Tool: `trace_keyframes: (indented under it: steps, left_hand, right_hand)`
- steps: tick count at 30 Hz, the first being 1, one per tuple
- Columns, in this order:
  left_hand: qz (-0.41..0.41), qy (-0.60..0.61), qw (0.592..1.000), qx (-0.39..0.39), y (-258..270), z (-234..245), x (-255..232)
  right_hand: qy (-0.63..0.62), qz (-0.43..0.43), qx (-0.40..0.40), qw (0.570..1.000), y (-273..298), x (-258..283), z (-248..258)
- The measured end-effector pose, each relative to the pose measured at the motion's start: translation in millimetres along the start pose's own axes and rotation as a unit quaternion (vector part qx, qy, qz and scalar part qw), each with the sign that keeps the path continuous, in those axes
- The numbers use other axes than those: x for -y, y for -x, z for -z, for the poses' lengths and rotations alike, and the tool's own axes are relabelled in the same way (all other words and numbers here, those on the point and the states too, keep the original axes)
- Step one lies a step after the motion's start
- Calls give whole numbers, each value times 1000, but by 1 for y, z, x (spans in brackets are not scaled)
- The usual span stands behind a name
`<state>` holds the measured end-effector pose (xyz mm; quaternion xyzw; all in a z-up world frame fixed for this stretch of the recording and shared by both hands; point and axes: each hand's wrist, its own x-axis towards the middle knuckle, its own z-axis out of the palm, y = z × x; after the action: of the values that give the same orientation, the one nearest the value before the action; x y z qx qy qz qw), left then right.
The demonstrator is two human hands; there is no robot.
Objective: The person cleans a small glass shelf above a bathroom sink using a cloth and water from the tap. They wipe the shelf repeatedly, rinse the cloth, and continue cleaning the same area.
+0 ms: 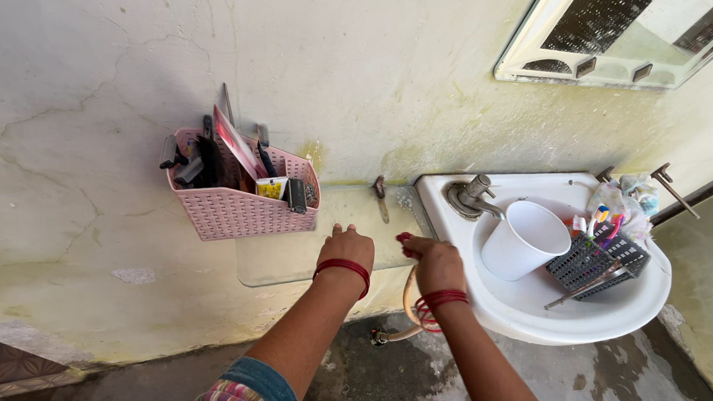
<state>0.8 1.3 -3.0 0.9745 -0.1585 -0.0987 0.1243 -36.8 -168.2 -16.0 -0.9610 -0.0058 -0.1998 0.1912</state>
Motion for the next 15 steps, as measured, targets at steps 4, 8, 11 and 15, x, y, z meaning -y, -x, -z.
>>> trace_keyframes:
  steps: [4,8,11,15]
  left_hand:
    - [-20,-21,1000,3,-3,-6,4]
    - [-27,-19,999,13,-4,-6,6]
    - [-34,-21,999,23,-5,-5,7]
    - [-48,-16,999,6,-5,-9,12]
  right_hand:
    - [63,-82,-3,995,-7,-10,2]
    - [86,-86,3,993,-5,-9,-2]
    - [64,-130,-34,989,-8,-2,-4]
    - [129,-166,-10,978,-18,5,-2]
